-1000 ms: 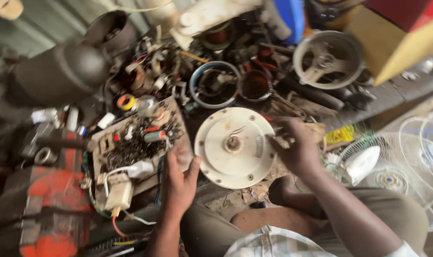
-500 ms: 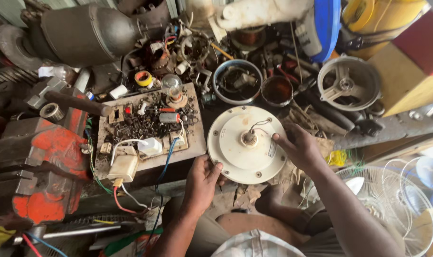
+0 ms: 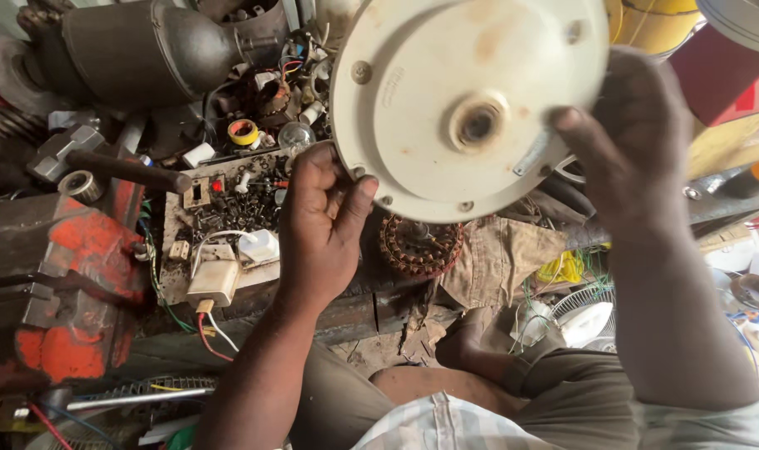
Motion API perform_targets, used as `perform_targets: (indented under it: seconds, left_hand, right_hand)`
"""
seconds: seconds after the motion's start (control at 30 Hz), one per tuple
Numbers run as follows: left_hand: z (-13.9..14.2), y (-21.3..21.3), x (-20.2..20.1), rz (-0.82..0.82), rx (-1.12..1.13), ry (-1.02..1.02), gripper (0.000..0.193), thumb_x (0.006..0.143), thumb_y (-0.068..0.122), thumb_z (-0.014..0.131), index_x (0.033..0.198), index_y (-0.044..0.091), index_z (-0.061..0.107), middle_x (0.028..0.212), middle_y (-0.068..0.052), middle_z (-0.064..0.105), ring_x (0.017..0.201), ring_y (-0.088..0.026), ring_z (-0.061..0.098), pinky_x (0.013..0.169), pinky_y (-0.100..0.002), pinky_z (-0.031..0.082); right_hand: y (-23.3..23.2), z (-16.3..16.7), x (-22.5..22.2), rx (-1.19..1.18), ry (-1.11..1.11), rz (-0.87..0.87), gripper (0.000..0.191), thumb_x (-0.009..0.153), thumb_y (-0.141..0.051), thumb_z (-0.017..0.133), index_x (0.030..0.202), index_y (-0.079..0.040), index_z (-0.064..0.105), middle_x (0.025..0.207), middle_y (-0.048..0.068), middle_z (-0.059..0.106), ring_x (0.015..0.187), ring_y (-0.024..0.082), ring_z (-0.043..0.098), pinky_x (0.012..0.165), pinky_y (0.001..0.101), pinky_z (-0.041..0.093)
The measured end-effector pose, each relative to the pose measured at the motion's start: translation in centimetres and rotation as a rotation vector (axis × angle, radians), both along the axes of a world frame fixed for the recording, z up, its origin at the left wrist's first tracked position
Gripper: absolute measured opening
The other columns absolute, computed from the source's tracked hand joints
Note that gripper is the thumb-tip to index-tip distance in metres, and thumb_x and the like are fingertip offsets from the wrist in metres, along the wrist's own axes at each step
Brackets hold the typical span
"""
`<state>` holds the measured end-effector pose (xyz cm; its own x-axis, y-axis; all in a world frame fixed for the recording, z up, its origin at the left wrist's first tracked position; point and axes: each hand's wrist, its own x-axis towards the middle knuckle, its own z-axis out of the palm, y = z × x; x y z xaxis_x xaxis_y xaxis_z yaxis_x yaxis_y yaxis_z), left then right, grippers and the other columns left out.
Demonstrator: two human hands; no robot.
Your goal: The person sits at a cluttered repair workbench and works on electric fan parts. They rotate and press a plastic fan cover, set it aside, pick up a white circular fan base plate, and twist and thread a wire onto the central hub, then handle a cloth and reach for other parts.
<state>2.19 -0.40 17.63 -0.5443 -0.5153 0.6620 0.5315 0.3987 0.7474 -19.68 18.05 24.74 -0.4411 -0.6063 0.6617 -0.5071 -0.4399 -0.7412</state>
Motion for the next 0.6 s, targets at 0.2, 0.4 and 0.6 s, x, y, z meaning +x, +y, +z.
perform_targets:
  seconds: [0.2,0.4,0.6]
  left_hand:
    - [-2.0,1.6,0.2,0.184,-0.231,-0.252,0.036,0.102,0.010,0.072,0.131,0.005,0.052,0.118,-0.010,0.073,0.105,-0.019,0.076,0.089,-0.031,0.064]
    - [-9.3,6.5,0.7,0.147,-0.518,-0.192,0.044,0.080,-0.001,0.077,0.118,0.006,0.057,0.125,-0.012,0.064,0.115,-0.035,0.066,0.096,-0.045,0.055]
    - [-15.0,10.4,0.7,-0.020,-0.224,-0.424,0.033,0.080,-0.011,0.069,0.109,0.005,0.064,0.124,-0.011,0.069,0.111,-0.032,0.071,0.091,-0.039,0.059]
  right_hand:
    - [6.3,-1.4,0.6,0.073,0.282,0.013,0.042,0.101,-0.017,0.074,0.132,0.004,0.054,0.132,0.016,0.060,0.124,0.018,0.063,0.111,0.0316,0.052]
    - [13.9,-11.6,-1.0,0.191,0.200,-0.011,0.011,0.093,-0.008,0.068,0.100,0.001,0.071,0.116,0.019,0.070,0.124,0.028,0.069,0.111,0.0363,0.056]
    - [19.2,-21.1,1.3,0.355,0.119,-0.223,0.039,0.071,-0.005,0.080,0.107,0.004,0.069,0.117,0.016,0.070,0.122,0.031,0.069,0.104,0.0361,0.057]
